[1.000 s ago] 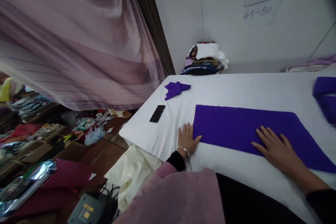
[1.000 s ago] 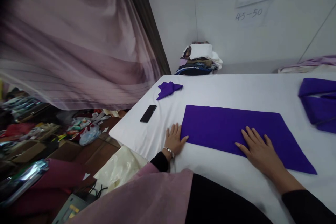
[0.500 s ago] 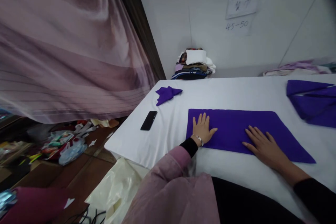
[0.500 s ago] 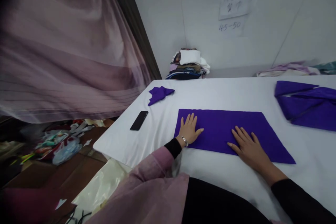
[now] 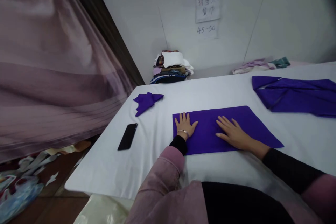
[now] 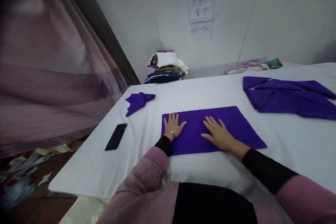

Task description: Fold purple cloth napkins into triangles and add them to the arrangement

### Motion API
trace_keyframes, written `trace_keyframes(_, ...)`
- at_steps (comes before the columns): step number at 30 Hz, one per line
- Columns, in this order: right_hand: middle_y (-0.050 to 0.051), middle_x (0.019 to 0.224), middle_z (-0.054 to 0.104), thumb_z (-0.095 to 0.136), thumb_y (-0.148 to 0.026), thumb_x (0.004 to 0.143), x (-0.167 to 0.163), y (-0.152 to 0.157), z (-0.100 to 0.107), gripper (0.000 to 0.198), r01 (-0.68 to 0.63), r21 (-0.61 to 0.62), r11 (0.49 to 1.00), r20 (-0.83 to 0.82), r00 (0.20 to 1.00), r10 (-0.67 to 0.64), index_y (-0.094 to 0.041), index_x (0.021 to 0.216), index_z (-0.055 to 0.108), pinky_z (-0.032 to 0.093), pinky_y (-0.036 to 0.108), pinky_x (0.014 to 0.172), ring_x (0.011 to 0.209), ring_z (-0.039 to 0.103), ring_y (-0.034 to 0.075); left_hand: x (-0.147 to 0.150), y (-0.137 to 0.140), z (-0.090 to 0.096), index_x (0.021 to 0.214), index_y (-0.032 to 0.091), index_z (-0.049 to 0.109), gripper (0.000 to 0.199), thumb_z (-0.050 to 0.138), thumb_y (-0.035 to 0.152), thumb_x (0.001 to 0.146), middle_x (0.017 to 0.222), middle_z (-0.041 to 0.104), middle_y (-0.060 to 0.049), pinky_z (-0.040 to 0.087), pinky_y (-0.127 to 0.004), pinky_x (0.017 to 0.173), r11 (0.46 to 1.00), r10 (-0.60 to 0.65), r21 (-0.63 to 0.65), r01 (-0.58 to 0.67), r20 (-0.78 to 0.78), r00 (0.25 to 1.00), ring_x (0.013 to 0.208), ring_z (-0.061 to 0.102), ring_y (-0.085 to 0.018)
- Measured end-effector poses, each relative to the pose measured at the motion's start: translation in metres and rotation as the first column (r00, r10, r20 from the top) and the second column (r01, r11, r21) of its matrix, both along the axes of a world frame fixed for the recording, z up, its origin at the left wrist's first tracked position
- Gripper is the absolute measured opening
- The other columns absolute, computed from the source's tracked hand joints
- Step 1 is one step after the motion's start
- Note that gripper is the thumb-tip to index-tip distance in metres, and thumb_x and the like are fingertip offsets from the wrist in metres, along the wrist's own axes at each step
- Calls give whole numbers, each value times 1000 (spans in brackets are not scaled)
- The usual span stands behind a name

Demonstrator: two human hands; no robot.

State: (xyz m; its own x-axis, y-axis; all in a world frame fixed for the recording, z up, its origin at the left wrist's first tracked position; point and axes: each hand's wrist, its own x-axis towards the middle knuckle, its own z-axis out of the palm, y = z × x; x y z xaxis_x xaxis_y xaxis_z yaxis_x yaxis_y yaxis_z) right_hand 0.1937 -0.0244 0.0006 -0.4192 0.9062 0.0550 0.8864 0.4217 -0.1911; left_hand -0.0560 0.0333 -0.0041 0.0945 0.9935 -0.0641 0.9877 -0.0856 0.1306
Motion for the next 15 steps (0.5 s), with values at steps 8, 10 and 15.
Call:
trace_keyframes(8,14,149,28,20,-67,87,-58,66,-10,76,-159,-25,987,-54,986,157,-18,143,33,16,53,109,137,20,28,-2,2,1,144,18,25,81,11,69,84,153,16,-7,9,-58,111,1000,1,15,0,-48,999,141,9,-29)
trace_keyframes(10,13,149,28,20,-68,87,-32,80,-15,75,-122,-15,992,-35,992,121,-20,143,34,15,53,109,138,20,28,-2,3,1,144,17,26,80,12,69,84,153,17,-8,10,-59,110,1000,-1,21,2,-54,999,141,10,-29)
trace_keyframes(15,14,149,26,18,-65,88,57,105,-11,74,151,-20,988,62,987,-150,-16,142,34,15,53,109,138,19,28,-3,4,1,143,16,27,81,13,69,84,153,19,-9,11,-59,110,999,-1,41,3,-62,998,140,12,-29)
